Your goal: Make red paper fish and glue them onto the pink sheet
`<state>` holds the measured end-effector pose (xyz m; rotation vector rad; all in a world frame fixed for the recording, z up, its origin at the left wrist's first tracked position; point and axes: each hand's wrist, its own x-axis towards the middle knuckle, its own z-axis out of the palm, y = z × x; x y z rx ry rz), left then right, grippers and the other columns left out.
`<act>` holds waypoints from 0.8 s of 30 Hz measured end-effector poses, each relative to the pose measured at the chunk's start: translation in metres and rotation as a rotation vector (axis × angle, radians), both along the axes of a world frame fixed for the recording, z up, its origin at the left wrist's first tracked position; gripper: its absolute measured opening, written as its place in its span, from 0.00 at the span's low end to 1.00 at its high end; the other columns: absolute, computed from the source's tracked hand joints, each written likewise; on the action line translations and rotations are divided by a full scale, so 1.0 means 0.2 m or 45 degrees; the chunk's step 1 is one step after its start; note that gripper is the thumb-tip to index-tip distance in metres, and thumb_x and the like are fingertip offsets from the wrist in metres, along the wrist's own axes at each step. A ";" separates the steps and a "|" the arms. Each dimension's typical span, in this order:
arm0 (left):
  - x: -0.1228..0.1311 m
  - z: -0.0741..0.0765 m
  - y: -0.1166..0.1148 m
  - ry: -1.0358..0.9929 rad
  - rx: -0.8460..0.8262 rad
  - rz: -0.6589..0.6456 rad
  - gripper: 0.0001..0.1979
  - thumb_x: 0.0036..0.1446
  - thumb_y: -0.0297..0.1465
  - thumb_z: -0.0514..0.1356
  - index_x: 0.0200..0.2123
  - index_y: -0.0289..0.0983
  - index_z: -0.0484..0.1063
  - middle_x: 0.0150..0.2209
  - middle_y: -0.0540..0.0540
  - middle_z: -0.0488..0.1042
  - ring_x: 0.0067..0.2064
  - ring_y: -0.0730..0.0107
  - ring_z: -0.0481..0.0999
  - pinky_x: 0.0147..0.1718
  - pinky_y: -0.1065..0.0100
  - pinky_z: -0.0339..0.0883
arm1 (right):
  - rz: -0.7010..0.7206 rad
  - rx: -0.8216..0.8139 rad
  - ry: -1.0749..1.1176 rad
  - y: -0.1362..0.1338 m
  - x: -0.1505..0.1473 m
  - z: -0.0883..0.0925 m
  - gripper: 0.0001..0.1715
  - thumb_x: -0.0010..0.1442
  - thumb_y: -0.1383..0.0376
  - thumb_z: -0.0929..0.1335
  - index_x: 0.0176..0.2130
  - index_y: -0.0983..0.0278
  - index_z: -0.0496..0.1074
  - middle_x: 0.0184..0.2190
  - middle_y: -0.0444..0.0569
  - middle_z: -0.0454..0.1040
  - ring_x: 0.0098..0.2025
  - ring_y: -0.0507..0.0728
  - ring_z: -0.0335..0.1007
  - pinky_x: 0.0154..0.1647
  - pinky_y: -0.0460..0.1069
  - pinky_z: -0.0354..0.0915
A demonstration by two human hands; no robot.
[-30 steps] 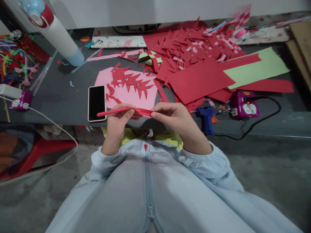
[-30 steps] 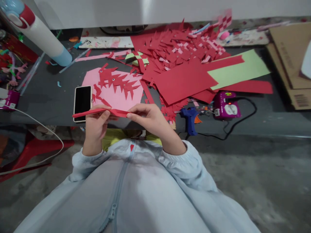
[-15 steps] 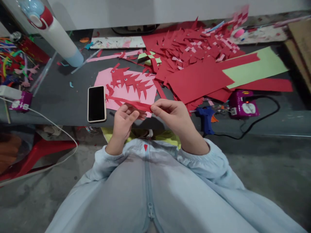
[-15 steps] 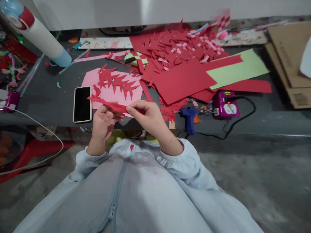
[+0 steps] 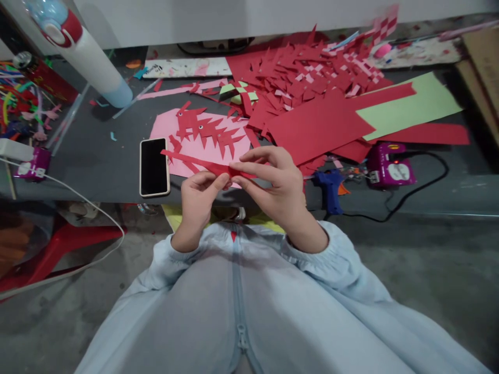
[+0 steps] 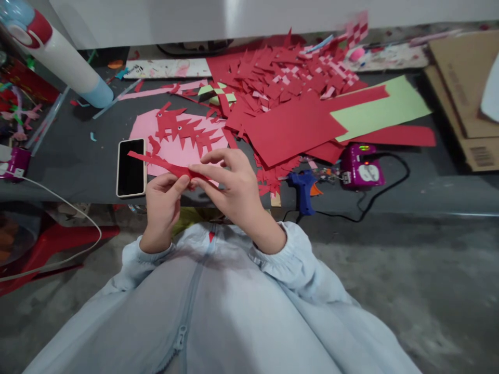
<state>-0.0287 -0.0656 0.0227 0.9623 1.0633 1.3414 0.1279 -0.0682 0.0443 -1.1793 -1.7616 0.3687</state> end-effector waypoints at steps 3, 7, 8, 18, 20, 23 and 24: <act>-0.01 -0.01 -0.01 0.046 0.089 0.002 0.13 0.48 0.41 0.73 0.24 0.38 0.79 0.23 0.51 0.77 0.26 0.76 0.76 0.30 0.72 0.70 | 0.041 -0.027 0.027 0.00 0.00 0.01 0.10 0.60 0.59 0.73 0.43 0.53 0.82 0.41 0.49 0.80 0.45 0.59 0.75 0.47 0.56 0.70; -0.02 -0.01 -0.02 0.134 0.143 -0.005 0.12 0.50 0.41 0.72 0.24 0.39 0.80 0.24 0.51 0.77 0.27 0.75 0.75 0.30 0.72 0.69 | 0.136 -0.068 0.138 -0.01 -0.01 0.01 0.10 0.60 0.61 0.73 0.43 0.56 0.82 0.37 0.49 0.80 0.40 0.57 0.76 0.43 0.53 0.70; -0.02 -0.01 -0.03 0.148 0.153 -0.004 0.12 0.50 0.41 0.72 0.24 0.39 0.80 0.24 0.51 0.77 0.27 0.75 0.75 0.30 0.71 0.69 | 0.149 -0.084 0.160 -0.01 -0.01 0.01 0.10 0.60 0.61 0.73 0.43 0.56 0.82 0.36 0.49 0.80 0.39 0.56 0.76 0.42 0.52 0.70; -0.04 0.02 -0.01 0.122 0.267 -0.006 0.11 0.44 0.39 0.75 0.27 0.39 0.81 0.27 0.50 0.79 0.31 0.73 0.79 0.34 0.71 0.73 | 0.272 -0.189 0.281 -0.01 0.00 0.01 0.08 0.59 0.60 0.73 0.40 0.59 0.82 0.35 0.48 0.81 0.37 0.55 0.76 0.41 0.51 0.71; -0.04 0.01 -0.01 0.090 0.247 -0.015 0.12 0.44 0.39 0.75 0.28 0.39 0.81 0.27 0.50 0.79 0.30 0.73 0.79 0.33 0.71 0.74 | 0.296 -0.216 0.296 -0.01 0.00 0.02 0.07 0.59 0.61 0.73 0.39 0.59 0.81 0.35 0.48 0.81 0.37 0.55 0.76 0.41 0.51 0.71; -0.03 0.00 -0.01 0.070 0.195 -0.017 0.13 0.43 0.39 0.76 0.27 0.39 0.80 0.27 0.51 0.79 0.30 0.73 0.79 0.32 0.71 0.74 | 0.335 -0.241 0.326 -0.01 0.00 0.02 0.06 0.59 0.61 0.73 0.38 0.59 0.81 0.34 0.48 0.81 0.37 0.54 0.75 0.41 0.51 0.71; -0.03 0.00 -0.01 0.052 0.182 -0.005 0.14 0.42 0.39 0.76 0.27 0.39 0.79 0.27 0.51 0.79 0.30 0.73 0.79 0.32 0.71 0.75 | 0.341 -0.245 0.338 -0.01 0.00 0.02 0.06 0.59 0.61 0.73 0.37 0.59 0.81 0.34 0.48 0.81 0.37 0.54 0.75 0.41 0.51 0.71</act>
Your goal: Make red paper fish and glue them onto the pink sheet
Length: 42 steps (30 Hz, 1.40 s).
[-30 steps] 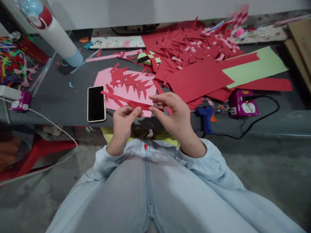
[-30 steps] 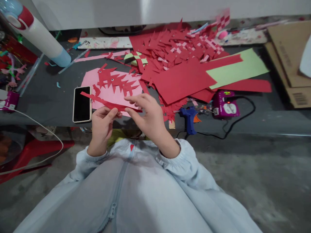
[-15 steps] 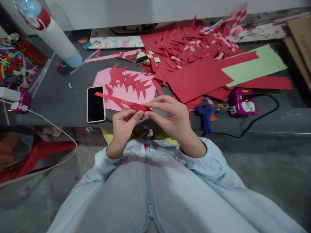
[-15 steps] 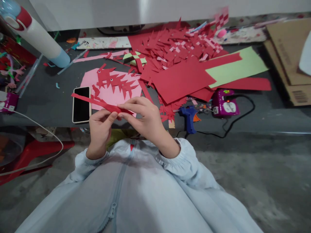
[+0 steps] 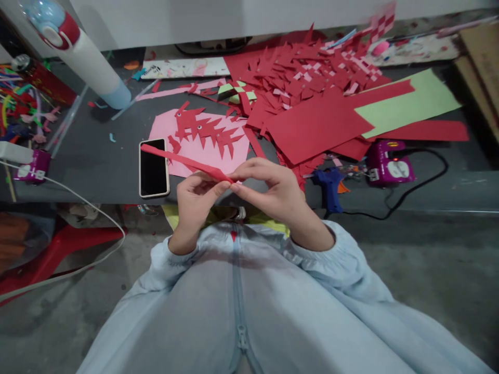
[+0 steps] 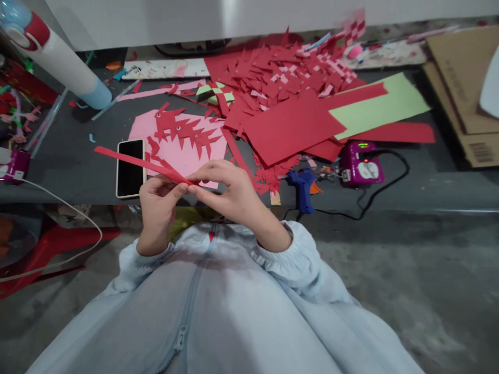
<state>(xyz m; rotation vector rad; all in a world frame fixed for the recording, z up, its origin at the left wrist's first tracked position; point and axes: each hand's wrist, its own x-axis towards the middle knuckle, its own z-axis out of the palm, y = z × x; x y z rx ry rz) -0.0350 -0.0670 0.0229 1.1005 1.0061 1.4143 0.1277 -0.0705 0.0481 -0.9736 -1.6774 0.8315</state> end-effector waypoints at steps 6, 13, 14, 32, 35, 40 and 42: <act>-0.01 0.02 0.01 -0.068 -0.034 -0.089 0.14 0.42 0.37 0.76 0.31 0.39 0.80 0.33 0.50 0.80 0.35 0.72 0.80 0.36 0.70 0.75 | 0.057 -0.078 0.102 0.00 -0.01 -0.01 0.04 0.59 0.62 0.73 0.35 0.60 0.79 0.34 0.47 0.80 0.37 0.54 0.75 0.40 0.51 0.69; -0.01 0.03 0.01 -0.109 0.016 -0.158 0.10 0.45 0.37 0.75 0.26 0.40 0.80 0.28 0.51 0.76 0.33 0.74 0.76 0.34 0.71 0.71 | 0.114 -0.253 0.204 -0.01 -0.03 -0.04 0.04 0.60 0.63 0.72 0.34 0.61 0.77 0.33 0.46 0.79 0.35 0.53 0.73 0.37 0.50 0.67; -0.01 0.03 0.01 -0.111 0.031 -0.158 0.09 0.46 0.36 0.74 0.26 0.41 0.80 0.29 0.51 0.76 0.33 0.74 0.76 0.34 0.71 0.71 | 0.117 -0.280 0.224 -0.02 -0.03 -0.04 0.04 0.59 0.63 0.72 0.34 0.61 0.77 0.33 0.46 0.79 0.35 0.53 0.73 0.38 0.50 0.67; -0.04 0.04 0.05 -0.110 -0.104 0.183 0.17 0.38 0.43 0.77 0.23 0.38 0.78 0.21 0.53 0.75 0.23 0.79 0.72 0.25 0.74 0.66 | 0.163 -0.579 0.234 -0.05 -0.04 -0.05 0.09 0.57 0.61 0.71 0.29 0.62 0.72 0.26 0.43 0.73 0.29 0.51 0.65 0.32 0.48 0.63; -0.05 0.04 0.05 -0.009 -0.157 0.169 0.19 0.36 0.43 0.77 0.21 0.37 0.75 0.20 0.54 0.74 0.22 0.79 0.70 0.24 0.74 0.65 | 0.155 -0.569 0.207 -0.04 -0.04 -0.05 0.11 0.57 0.59 0.71 0.29 0.63 0.73 0.27 0.45 0.75 0.30 0.52 0.67 0.34 0.49 0.64; -0.03 0.04 0.05 0.140 -0.185 0.024 0.20 0.37 0.41 0.76 0.17 0.36 0.72 0.18 0.54 0.70 0.21 0.80 0.67 0.22 0.74 0.60 | 0.109 -0.561 0.218 0.01 -0.06 -0.04 0.16 0.57 0.52 0.72 0.30 0.63 0.76 0.28 0.46 0.77 0.29 0.52 0.68 0.33 0.49 0.65; -0.03 0.04 0.05 0.160 -0.169 -0.001 0.20 0.38 0.42 0.76 0.17 0.36 0.72 0.18 0.54 0.70 0.21 0.80 0.66 0.22 0.74 0.60 | 0.113 -0.571 0.197 0.02 -0.06 -0.03 0.17 0.56 0.52 0.72 0.29 0.63 0.75 0.27 0.46 0.77 0.29 0.52 0.67 0.32 0.49 0.65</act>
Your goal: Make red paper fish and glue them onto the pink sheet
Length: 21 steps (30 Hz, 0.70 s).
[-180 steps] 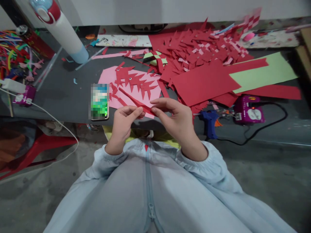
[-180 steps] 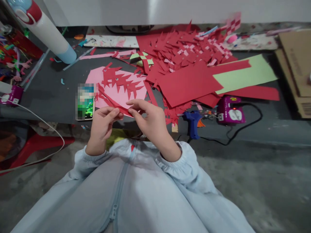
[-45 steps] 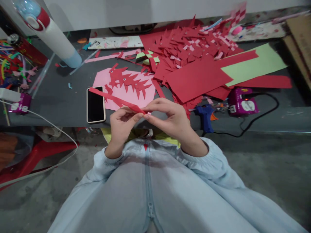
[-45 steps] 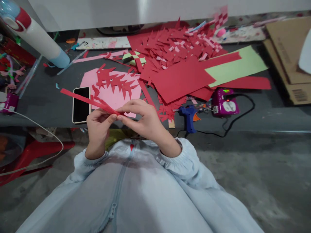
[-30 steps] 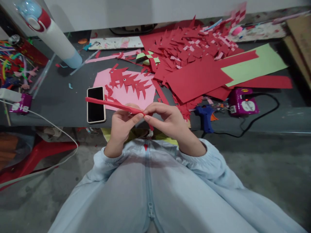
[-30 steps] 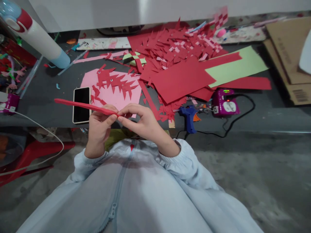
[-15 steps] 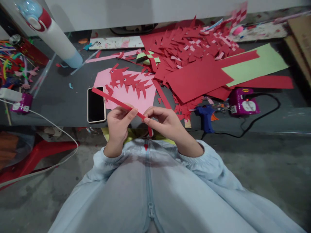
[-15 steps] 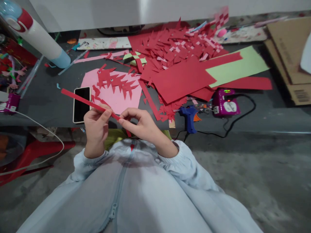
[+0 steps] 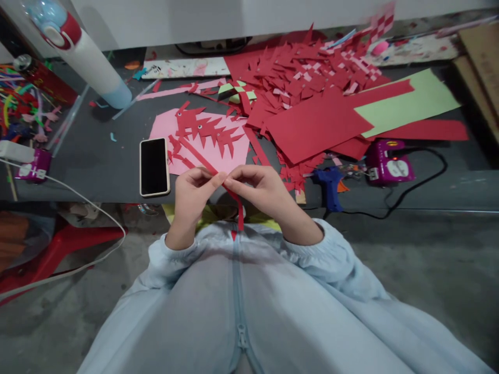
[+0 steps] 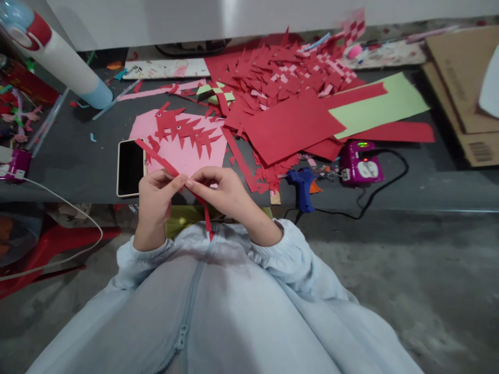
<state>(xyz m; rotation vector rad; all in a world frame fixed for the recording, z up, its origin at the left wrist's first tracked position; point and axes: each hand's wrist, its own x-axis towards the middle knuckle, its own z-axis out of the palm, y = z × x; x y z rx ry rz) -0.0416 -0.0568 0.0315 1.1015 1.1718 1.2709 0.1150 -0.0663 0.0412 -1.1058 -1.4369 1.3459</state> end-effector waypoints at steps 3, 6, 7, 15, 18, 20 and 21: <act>-0.02 0.02 0.02 0.043 0.031 -0.003 0.19 0.41 0.42 0.75 0.18 0.36 0.72 0.18 0.54 0.69 0.21 0.80 0.65 0.22 0.74 0.59 | 0.013 -0.018 -0.049 0.00 0.01 0.00 0.16 0.54 0.54 0.73 0.28 0.64 0.75 0.26 0.46 0.77 0.28 0.52 0.67 0.31 0.48 0.64; -0.05 0.04 0.06 0.091 0.064 0.009 0.20 0.43 0.42 0.74 0.18 0.36 0.71 0.17 0.54 0.69 0.21 0.80 0.64 0.21 0.73 0.57 | 0.019 -0.056 -0.069 0.00 0.02 0.00 0.14 0.52 0.55 0.74 0.27 0.64 0.76 0.25 0.46 0.77 0.27 0.51 0.66 0.29 0.48 0.64; -0.06 0.05 0.07 0.102 0.073 0.012 0.20 0.43 0.42 0.74 0.18 0.36 0.71 0.17 0.54 0.69 0.21 0.80 0.64 0.22 0.74 0.57 | 0.024 -0.071 -0.068 0.00 0.02 -0.01 0.15 0.52 0.55 0.74 0.27 0.64 0.76 0.24 0.46 0.77 0.27 0.51 0.66 0.29 0.48 0.64; -0.05 0.02 0.09 0.059 -0.001 -0.088 0.20 0.41 0.44 0.75 0.19 0.36 0.73 0.18 0.54 0.69 0.21 0.80 0.65 0.21 0.74 0.58 | 0.002 -0.127 -0.051 0.00 0.04 -0.02 0.15 0.51 0.55 0.74 0.27 0.64 0.76 0.25 0.46 0.77 0.27 0.52 0.69 0.31 0.48 0.65; -0.03 0.00 0.07 0.041 -0.058 -0.264 0.18 0.38 0.41 0.76 0.20 0.35 0.74 0.20 0.53 0.72 0.23 0.78 0.68 0.23 0.73 0.61 | -0.064 -0.091 -0.058 0.00 0.04 -0.02 0.15 0.52 0.54 0.74 0.26 0.64 0.75 0.24 0.45 0.76 0.27 0.51 0.68 0.31 0.48 0.65; -0.02 -0.01 0.06 -0.002 -0.046 -0.238 0.18 0.39 0.41 0.76 0.20 0.36 0.75 0.20 0.53 0.73 0.23 0.78 0.69 0.24 0.73 0.63 | -0.098 -0.070 -0.051 0.00 0.04 -0.02 0.16 0.52 0.53 0.74 0.27 0.64 0.75 0.25 0.46 0.77 0.28 0.51 0.69 0.31 0.48 0.66; -0.02 -0.02 0.06 -0.037 -0.036 -0.185 0.18 0.40 0.42 0.76 0.21 0.36 0.75 0.20 0.53 0.73 0.23 0.79 0.69 0.24 0.73 0.64 | -0.105 -0.067 -0.042 0.00 0.04 -0.02 0.16 0.52 0.53 0.74 0.28 0.64 0.75 0.26 0.46 0.77 0.29 0.52 0.69 0.32 0.48 0.66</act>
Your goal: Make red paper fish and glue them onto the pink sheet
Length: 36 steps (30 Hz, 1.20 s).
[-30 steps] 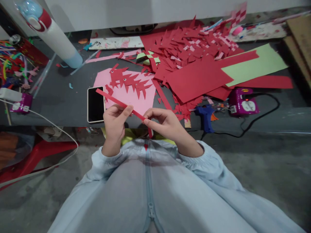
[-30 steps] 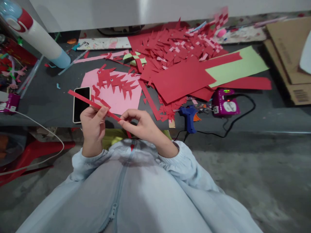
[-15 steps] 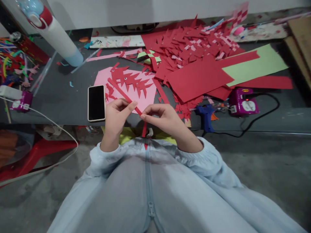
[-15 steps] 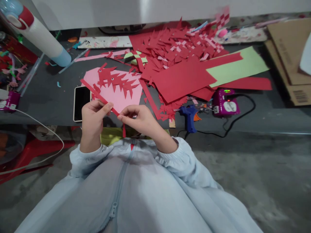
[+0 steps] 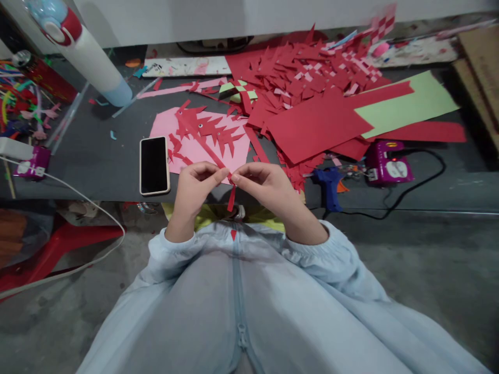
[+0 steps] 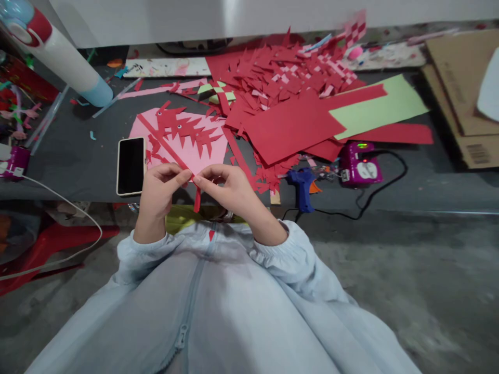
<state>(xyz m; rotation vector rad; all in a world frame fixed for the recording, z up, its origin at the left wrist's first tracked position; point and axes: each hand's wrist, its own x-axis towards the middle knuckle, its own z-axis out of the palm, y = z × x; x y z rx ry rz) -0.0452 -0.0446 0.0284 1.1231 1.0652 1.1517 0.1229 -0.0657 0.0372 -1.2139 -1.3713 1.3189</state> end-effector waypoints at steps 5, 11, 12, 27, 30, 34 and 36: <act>0.02 0.00 0.00 -0.184 -0.029 0.231 0.21 0.41 0.45 0.75 0.24 0.36 0.72 0.20 0.54 0.73 0.22 0.79 0.73 0.24 0.75 0.68 | -0.005 0.003 0.063 -0.02 -0.03 -0.02 0.20 0.46 0.55 0.78 0.35 0.63 0.75 0.32 0.47 0.79 0.32 0.52 0.73 0.35 0.49 0.70; 0.05 -0.01 -0.03 -0.254 -0.022 0.237 0.22 0.47 0.48 0.71 0.31 0.39 0.69 0.20 0.56 0.74 0.23 0.73 0.78 0.29 0.71 0.75 | -0.237 0.330 -0.129 -0.04 -0.04 -0.02 0.15 0.54 0.56 0.75 0.39 0.61 0.76 0.37 0.48 0.80 0.38 0.55 0.75 0.40 0.51 0.71; 0.05 -0.02 -0.04 -0.268 -0.012 0.243 0.22 0.47 0.48 0.71 0.33 0.39 0.69 0.20 0.56 0.74 0.24 0.73 0.79 0.30 0.70 0.76 | -0.272 0.404 -0.169 -0.04 -0.03 -0.02 0.13 0.56 0.56 0.74 0.39 0.60 0.77 0.37 0.48 0.80 0.39 0.55 0.75 0.40 0.52 0.71; 0.06 0.00 -0.09 -0.361 0.165 0.084 0.21 0.50 0.47 0.71 0.31 0.39 0.67 0.31 0.50 0.77 0.35 0.69 0.80 0.42 0.63 0.75 | -0.295 0.569 -0.246 -0.04 0.00 0.04 0.10 0.58 0.54 0.73 0.37 0.54 0.82 0.33 0.47 0.78 0.36 0.56 0.73 0.38 0.53 0.71; 0.05 0.00 -0.09 -0.377 0.181 0.056 0.21 0.49 0.47 0.71 0.30 0.39 0.67 0.31 0.50 0.76 0.35 0.69 0.79 0.42 0.62 0.74 | -0.231 0.574 -0.226 -0.03 0.01 0.04 0.10 0.58 0.54 0.74 0.38 0.54 0.82 0.32 0.47 0.77 0.33 0.55 0.70 0.34 0.52 0.69; 0.04 -0.02 -0.09 -0.378 0.207 -0.014 0.19 0.52 0.47 0.69 0.30 0.40 0.68 0.31 0.50 0.75 0.35 0.69 0.78 0.40 0.64 0.72 | -0.185 0.594 -0.238 -0.03 0.03 0.05 0.10 0.57 0.55 0.75 0.38 0.55 0.82 0.33 0.47 0.75 0.36 0.55 0.70 0.37 0.52 0.69; 0.04 -0.03 -0.09 -0.351 0.214 -0.032 0.18 0.54 0.47 0.68 0.30 0.40 0.68 0.31 0.50 0.75 0.36 0.69 0.77 0.40 0.64 0.72 | -0.167 0.621 -0.239 -0.02 0.04 0.06 0.11 0.56 0.54 0.75 0.38 0.55 0.82 0.35 0.48 0.74 0.39 0.56 0.70 0.41 0.53 0.70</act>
